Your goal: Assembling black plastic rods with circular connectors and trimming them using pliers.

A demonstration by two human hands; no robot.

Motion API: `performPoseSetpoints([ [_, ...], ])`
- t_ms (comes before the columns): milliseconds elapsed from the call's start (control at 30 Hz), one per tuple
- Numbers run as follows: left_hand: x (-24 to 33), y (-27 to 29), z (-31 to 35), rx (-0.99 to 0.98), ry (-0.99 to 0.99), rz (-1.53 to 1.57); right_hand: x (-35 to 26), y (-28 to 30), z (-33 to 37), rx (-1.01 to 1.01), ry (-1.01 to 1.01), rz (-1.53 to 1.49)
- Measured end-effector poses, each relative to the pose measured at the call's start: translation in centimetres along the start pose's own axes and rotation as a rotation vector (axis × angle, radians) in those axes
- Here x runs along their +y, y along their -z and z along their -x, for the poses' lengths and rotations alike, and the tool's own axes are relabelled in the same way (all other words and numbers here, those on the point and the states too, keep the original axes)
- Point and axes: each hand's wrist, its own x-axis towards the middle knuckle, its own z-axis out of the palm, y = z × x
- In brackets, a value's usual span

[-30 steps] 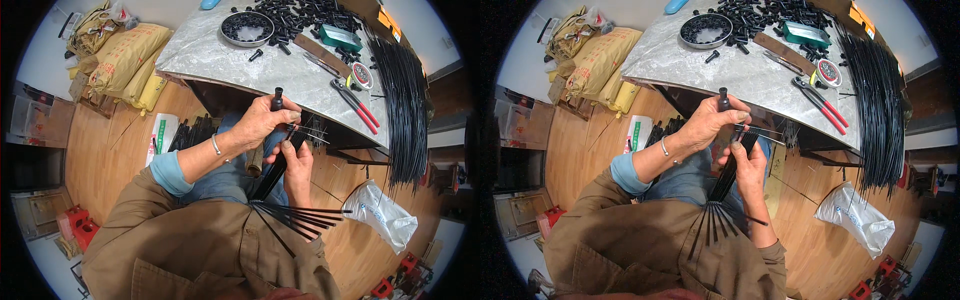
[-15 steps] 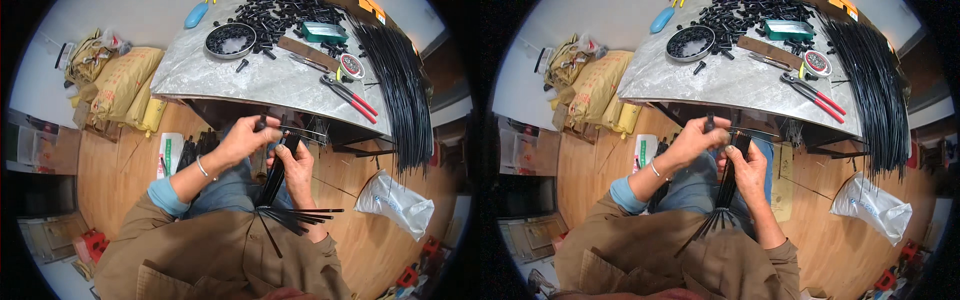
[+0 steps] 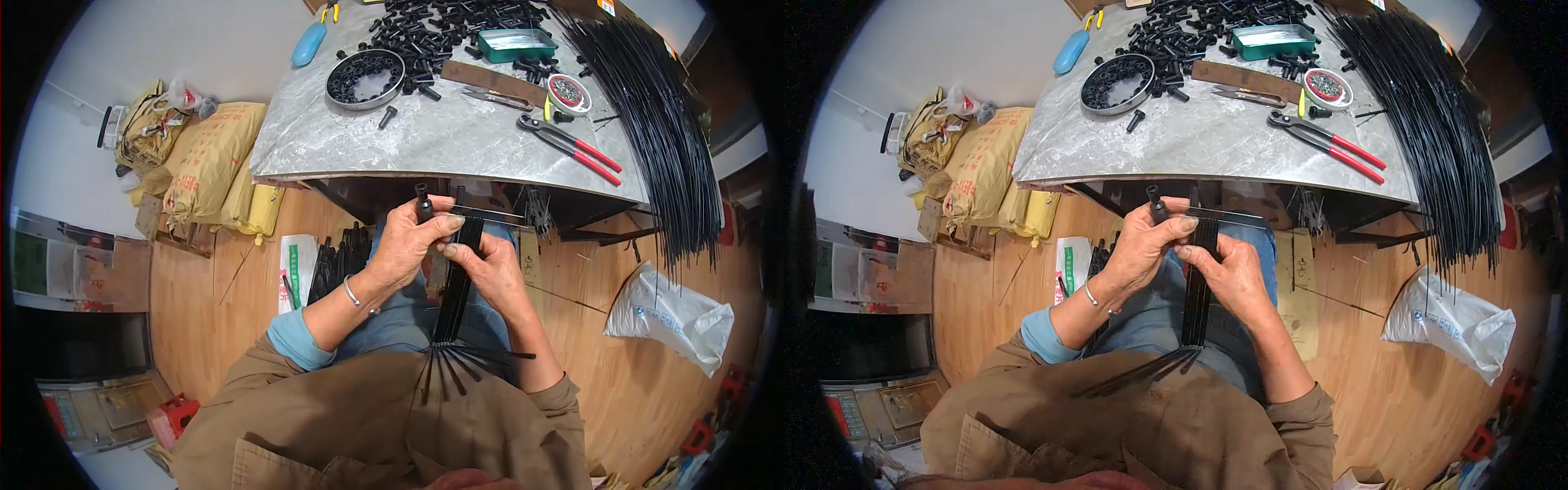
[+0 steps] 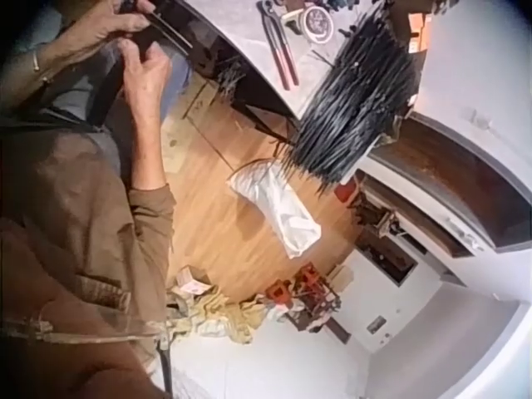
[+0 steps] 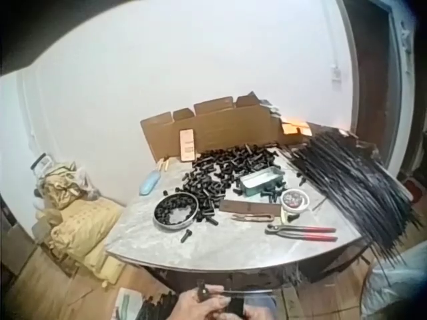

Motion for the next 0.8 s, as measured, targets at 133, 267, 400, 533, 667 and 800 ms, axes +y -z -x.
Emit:
performPoseSetpoints([
  [133, 0.0, 0.4, -0.1, -0.086, 0.033, 0.119, 1.6, 0.1, -0.7, -0.069, 0.024, -0.184],
  [267, 0.0, 0.4, 0.2, -0.118, 0.067, 0.192, 2.0, -0.2, -0.6, -0.105, 0.011, -0.382],
  [400, -0.2, 0.6, 0.2, -0.159, 0.054, 0.176, 1.9, -0.6, -0.5, -0.095, -0.035, -0.467],
  [533, -0.4, -0.4, 0.9, -0.016, -0.017, 0.054, 1.7, -0.7, -0.3, -0.061, -0.095, -0.357],
  [667, 0.0, 0.7, 0.6, -0.155, 0.025, 0.129, 2.5, -0.3, -0.7, -0.175, -0.048, -0.482],
  [800, 0.6, 0.1, 0.9, -0.188, 0.025, 0.151, 2.8, -0.4, -0.5, -0.205, -0.102, -0.552],
])
